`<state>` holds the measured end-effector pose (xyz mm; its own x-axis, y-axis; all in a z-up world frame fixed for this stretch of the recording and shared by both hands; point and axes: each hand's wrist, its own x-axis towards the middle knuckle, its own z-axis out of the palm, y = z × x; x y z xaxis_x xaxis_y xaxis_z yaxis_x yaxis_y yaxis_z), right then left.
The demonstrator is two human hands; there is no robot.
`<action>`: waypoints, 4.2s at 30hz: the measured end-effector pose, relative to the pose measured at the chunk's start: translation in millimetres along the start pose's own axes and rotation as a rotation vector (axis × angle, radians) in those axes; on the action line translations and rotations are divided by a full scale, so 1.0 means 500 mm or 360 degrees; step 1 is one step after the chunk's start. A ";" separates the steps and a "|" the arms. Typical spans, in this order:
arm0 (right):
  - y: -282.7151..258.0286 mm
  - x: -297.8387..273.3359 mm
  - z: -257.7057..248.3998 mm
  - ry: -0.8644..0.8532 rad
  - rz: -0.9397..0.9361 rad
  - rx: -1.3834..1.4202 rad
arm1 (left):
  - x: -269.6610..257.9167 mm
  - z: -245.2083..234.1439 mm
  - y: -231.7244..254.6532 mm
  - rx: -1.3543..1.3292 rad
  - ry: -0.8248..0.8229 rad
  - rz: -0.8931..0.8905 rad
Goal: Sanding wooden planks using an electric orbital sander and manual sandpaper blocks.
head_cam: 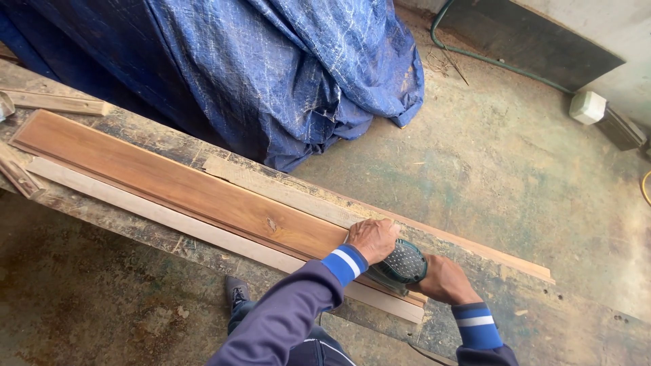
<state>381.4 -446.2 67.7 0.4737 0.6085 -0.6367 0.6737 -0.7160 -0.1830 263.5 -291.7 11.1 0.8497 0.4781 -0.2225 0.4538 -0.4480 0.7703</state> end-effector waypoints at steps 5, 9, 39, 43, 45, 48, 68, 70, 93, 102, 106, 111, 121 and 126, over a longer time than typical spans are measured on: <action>-0.111 0.034 -0.003 -0.0016 -0.0163 -0.0101 | -0.041 -0.097 -0.051 -0.0017 0.0193 -0.0178; -0.190 0.049 0.003 -0.0013 -0.0264 -0.0091 | -0.066 -0.135 -0.123 -0.0070 0.0390 -0.0166; 0.236 -0.006 -0.029 -0.0125 0.0136 0.0044 | -0.013 0.135 0.122 -0.0035 0.0149 0.0470; 0.207 0.002 -0.013 -0.0115 0.0069 -0.0020 | -0.050 0.109 0.091 -0.0098 0.0295 0.0505; 0.189 0.022 0.008 -0.0106 0.0013 -0.0088 | -0.070 0.096 0.072 -0.0103 0.0366 0.0468; 0.160 0.068 0.051 -0.0079 -0.0011 -0.0188 | -0.084 0.091 0.042 -0.0190 0.0607 0.0395; -0.411 0.152 0.041 -0.0017 -0.0205 -0.0068 | -0.109 -0.289 -0.252 -0.0147 0.1093 -0.0120; -0.466 0.172 0.045 -0.0052 -0.0200 -0.0070 | -0.107 -0.325 -0.297 -0.0115 0.1094 -0.0143; -0.891 0.215 0.086 0.0111 -0.0302 -0.0140 | -0.183 -0.647 -0.575 0.0023 0.1076 -0.0115; -0.849 0.211 0.079 0.0092 -0.0282 -0.0127 | -0.170 -0.612 -0.553 -0.0034 0.1092 -0.0085; -0.826 0.212 0.067 0.0092 -0.0293 -0.0130 | -0.162 -0.598 -0.530 -0.0034 0.1097 -0.0120; -0.785 0.202 0.055 0.0117 -0.0289 -0.0129 | -0.138 -0.559 -0.503 -0.0026 0.1078 -0.0115; -0.658 0.204 0.055 -0.0025 -0.0216 -0.0049 | -0.122 -0.468 -0.435 -0.0071 0.1099 -0.0090; -0.603 0.193 0.048 -0.0048 -0.0120 -0.0035 | -0.109 -0.425 -0.403 -0.0084 0.1097 0.0024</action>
<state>210.5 -179.6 43.6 0.4040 0.6498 -0.6439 0.7196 -0.6603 -0.2149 68.9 -67.0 -4.8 0.4831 0.8511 0.2057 0.4150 -0.4294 0.8021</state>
